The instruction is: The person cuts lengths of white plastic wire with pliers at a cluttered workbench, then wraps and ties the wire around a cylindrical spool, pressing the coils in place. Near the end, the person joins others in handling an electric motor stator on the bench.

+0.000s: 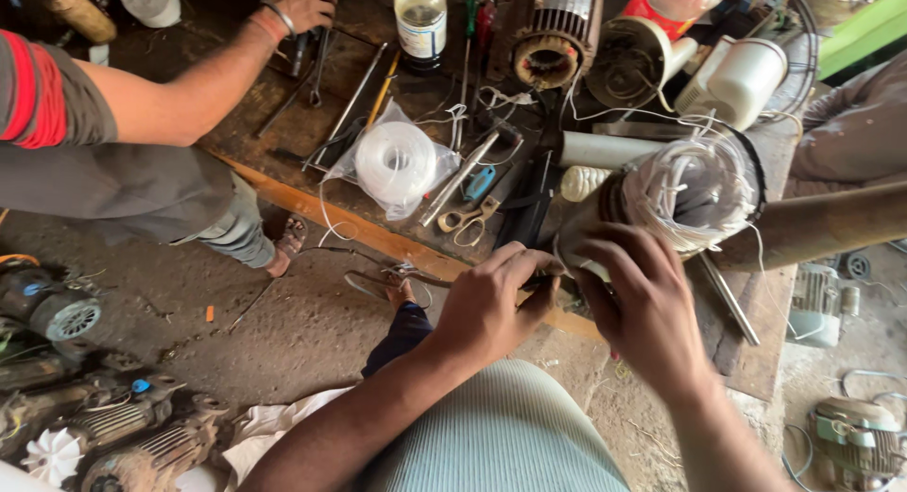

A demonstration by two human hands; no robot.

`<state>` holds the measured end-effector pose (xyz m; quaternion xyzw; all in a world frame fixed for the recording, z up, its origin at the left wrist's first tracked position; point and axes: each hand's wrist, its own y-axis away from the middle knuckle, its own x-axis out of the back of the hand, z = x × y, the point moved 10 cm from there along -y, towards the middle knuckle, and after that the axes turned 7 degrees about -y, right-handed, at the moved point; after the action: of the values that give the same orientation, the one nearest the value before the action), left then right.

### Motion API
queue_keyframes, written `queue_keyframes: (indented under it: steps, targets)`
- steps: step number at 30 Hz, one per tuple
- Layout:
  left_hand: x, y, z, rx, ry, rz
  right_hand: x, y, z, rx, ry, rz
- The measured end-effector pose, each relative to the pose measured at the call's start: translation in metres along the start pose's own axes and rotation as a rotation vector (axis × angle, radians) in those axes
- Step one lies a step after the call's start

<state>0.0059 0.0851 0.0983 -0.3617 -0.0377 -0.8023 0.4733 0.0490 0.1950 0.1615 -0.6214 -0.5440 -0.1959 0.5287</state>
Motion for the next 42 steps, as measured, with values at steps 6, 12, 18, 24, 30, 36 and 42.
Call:
queue_keyframes:
  steps: [6, 12, 18, 24, 30, 36, 42]
  targets:
    - [-0.005, -0.001, -0.004, 0.065, 0.292, -0.033, -0.073, 0.077, 0.066, -0.757, -0.989, 0.071]
    - [-0.011, 0.000, -0.003, 0.058, 0.256, -0.016, -0.097, 0.100, 0.083, -0.789, -1.246, 0.213]
    - [-0.031, -0.004, -0.015, 0.192, 0.284, -0.038, -0.077, 0.102, 0.076, -0.681, -0.895, 0.142]
    - [-0.030, -0.005, -0.009, 0.065, 0.094, 0.128, -0.093, 0.108, 0.088, -0.796, -1.162, 0.164]
    - [-0.052, -0.010, -0.030, 0.163, 0.115, 0.137, -0.070, 0.120, -0.036, -0.020, -1.463, -0.784]
    - [-0.064, 0.014, -0.040, 0.125, 0.244, -0.075, -0.043, 0.121, 0.054, -0.109, -0.444, -0.279]
    - [-0.065, 0.042, -0.069, 0.148, 0.091, -0.124, -0.034, 0.210, 0.248, -0.842, 0.365, -0.001]
